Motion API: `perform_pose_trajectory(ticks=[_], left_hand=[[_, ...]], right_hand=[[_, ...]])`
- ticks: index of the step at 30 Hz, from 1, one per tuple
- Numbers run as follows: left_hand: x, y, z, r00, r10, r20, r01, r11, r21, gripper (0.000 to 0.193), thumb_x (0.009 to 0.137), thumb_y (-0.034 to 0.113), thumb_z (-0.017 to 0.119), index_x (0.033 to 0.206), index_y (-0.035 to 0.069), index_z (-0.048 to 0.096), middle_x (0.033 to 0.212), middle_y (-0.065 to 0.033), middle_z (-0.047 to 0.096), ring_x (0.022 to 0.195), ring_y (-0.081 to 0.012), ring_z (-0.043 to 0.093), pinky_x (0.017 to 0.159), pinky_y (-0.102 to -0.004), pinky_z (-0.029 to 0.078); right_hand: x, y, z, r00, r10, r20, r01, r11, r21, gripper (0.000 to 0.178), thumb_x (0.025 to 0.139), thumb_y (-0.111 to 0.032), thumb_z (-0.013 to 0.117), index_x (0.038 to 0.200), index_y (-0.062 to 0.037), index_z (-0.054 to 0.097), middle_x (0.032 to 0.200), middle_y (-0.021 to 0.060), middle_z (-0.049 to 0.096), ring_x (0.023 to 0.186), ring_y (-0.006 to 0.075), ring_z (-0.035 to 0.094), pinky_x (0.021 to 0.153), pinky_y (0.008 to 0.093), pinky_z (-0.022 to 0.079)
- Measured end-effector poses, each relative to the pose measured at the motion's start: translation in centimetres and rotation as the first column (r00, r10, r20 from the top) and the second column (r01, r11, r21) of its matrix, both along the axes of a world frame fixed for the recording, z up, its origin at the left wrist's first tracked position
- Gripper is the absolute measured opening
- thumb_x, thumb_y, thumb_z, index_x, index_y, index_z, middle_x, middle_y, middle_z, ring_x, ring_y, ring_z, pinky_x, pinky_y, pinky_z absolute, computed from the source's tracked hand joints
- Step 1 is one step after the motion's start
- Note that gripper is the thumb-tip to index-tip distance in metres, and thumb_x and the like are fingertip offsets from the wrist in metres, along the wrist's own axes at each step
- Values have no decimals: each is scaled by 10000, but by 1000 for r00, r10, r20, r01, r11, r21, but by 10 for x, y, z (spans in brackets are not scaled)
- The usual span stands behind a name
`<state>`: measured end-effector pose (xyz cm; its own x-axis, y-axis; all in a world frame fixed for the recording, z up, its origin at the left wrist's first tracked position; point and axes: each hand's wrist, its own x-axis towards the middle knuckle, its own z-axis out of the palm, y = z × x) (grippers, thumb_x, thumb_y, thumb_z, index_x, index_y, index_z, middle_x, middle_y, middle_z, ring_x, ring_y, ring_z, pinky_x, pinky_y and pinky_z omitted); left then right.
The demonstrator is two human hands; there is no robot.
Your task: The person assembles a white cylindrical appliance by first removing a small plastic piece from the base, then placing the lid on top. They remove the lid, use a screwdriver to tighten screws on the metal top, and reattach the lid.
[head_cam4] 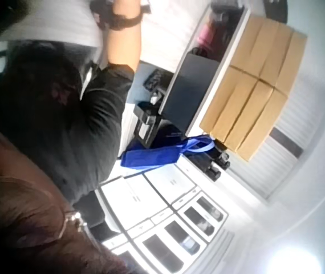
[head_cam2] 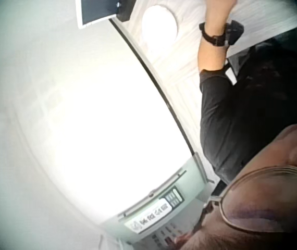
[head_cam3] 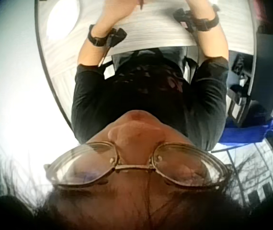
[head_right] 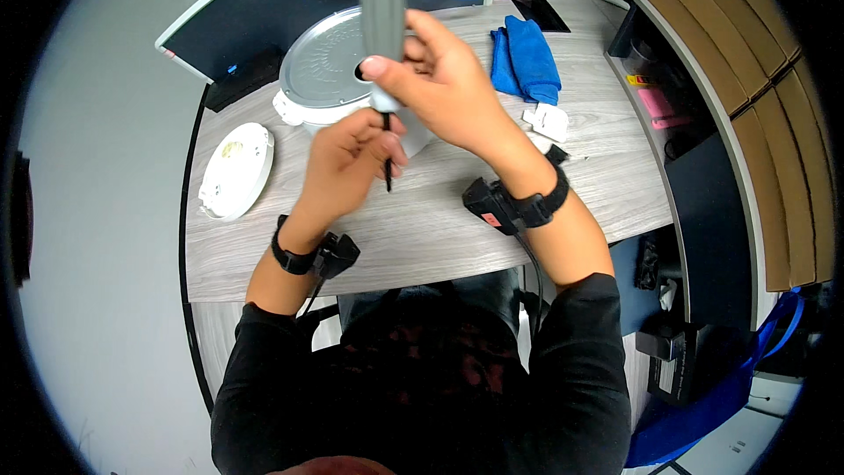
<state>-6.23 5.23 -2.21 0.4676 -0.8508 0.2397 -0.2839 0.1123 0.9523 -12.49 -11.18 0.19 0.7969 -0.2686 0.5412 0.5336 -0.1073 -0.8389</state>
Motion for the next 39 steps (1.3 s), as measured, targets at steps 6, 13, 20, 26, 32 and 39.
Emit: perform_pose_trajectory(ticks=[6, 13, 20, 26, 32, 39], left_hand=[[40, 6, 31, 925, 202, 322, -156, 974, -162, 125, 936, 93, 641, 991, -18, 656, 753, -58, 697, 677, -97, 643, 603, -231, 502], [75, 10, 24, 913, 220, 344, -157, 967, -200, 233, 946, 103, 602, 1140, 6, 684, 842, -75, 724, 799, -117, 661, 715, -260, 506], [80, 0, 4, 944, 238, 230, -171, 946, -276, 227, 925, 86, 641, 1131, 11, 701, 855, -75, 732, 790, -116, 670, 724, -248, 515], [79, -1, 5, 910, 292, 295, -216, 939, -266, 203, 915, 76, 650, 1097, 19, 718, 843, -75, 733, 770, -122, 679, 708, -245, 518], [79, 1, 5, 924, 262, 279, -194, 949, -248, 203, 934, 74, 644, 1106, -24, 688, 890, -70, 714, 808, -106, 659, 727, -234, 509], [84, 4, 0, 901, 297, 318, -232, 946, -225, 129, 875, 85, 710, 972, 0, 712, 816, -53, 720, 721, -88, 634, 674, -228, 501]], right_hand=[[39, 7, 34, 994, -17, -109, -4, 983, -184, 399, 889, -183, 740, 1223, -21, 595, 856, 7, 645, 744, 66, 603, 622, 223, 496], [59, 10, 73, 998, -18, -61, 10, 993, -122, 237, 913, -164, 690, 1037, 6, 581, 773, 1, 588, 660, 53, 517, 555, 214, 417], [66, 13, 72, 992, -124, 25, 126, 969, -210, 180, 921, -146, 679, 966, -8, 572, 719, -50, 499, 629, 27, 430, 528, 207, 366], [68, 12, 73, 986, -162, -29, 148, 950, -274, 200, 915, -158, 687, 978, -6, 574, 717, -44, 489, 630, 32, 426, 535, 210, 367], [58, 9, 77, 994, -109, -4, 100, 932, -349, 254, 915, -142, 685, 1078, 18, 572, 752, -37, 525, 646, 45, 455, 558, 221, 397], [59, -7, 89, 941, 196, -275, -270, 926, -266, 387, 889, -106, 703, 1205, 47, 540, 880, -3, 611, 785, 48, 547, 674, 207, 459]])
